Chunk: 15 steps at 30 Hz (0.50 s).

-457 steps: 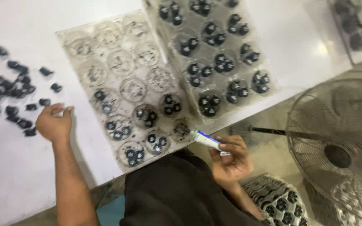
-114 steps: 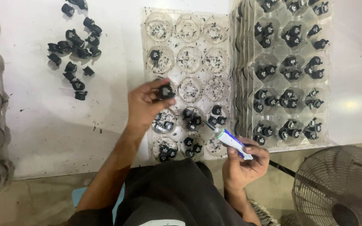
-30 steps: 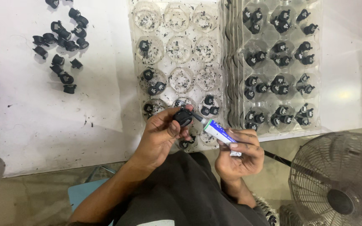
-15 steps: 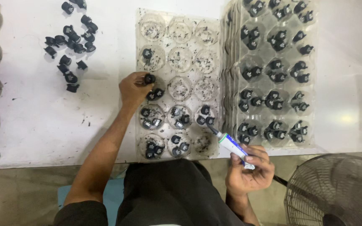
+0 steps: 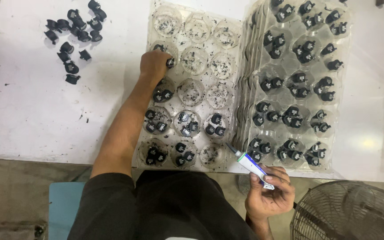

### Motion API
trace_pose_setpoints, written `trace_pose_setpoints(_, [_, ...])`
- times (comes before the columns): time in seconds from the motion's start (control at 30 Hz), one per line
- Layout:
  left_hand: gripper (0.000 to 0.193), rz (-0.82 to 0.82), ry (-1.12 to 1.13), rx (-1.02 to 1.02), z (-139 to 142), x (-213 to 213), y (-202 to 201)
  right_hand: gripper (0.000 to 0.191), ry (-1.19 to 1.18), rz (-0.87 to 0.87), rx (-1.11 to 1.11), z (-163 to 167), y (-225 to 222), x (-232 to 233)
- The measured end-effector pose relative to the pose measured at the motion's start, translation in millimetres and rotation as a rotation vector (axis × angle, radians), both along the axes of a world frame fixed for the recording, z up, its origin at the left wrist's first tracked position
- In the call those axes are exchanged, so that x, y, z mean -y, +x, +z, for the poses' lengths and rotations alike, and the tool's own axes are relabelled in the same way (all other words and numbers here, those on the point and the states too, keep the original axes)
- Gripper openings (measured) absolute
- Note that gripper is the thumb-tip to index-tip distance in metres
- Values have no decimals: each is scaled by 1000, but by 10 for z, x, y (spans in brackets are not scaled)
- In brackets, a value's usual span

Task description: The person sits at a workbench and applies adhesive from a tube to small black plastic rotor-like parts, working one part at a time. They pick a part from a pile, dispense adhesive onto it, place it into a molded tray, and repeat; midway they wipe the adhesive tube with a cloth before resuming.

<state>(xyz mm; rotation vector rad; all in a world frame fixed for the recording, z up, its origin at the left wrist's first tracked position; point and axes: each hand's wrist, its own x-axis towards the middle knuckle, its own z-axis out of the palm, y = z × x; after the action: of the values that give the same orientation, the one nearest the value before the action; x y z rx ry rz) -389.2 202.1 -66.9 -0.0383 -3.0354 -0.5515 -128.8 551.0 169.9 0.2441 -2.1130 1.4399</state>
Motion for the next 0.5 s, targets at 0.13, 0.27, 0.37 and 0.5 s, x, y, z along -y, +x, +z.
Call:
trace_pose_setpoints(0.13, [44, 69, 92, -42, 153, 110, 201, 33, -3, 17, 13, -5, -38, -51])
trace_pose_setpoints(0.27, [38, 466, 193, -231, 392, 645, 632, 33, 1, -15, 40, -4, -62, -66])
trace_pose_setpoints(0.37, [48, 673, -7, -414, 450, 1211, 1098, 33, -16, -10, 64, -14, -65, -32])
trace_pose_setpoints(0.5, [32, 710, -48, -230, 278, 1648, 1531, 32, -53, 44, 48, -50, -101, 81])
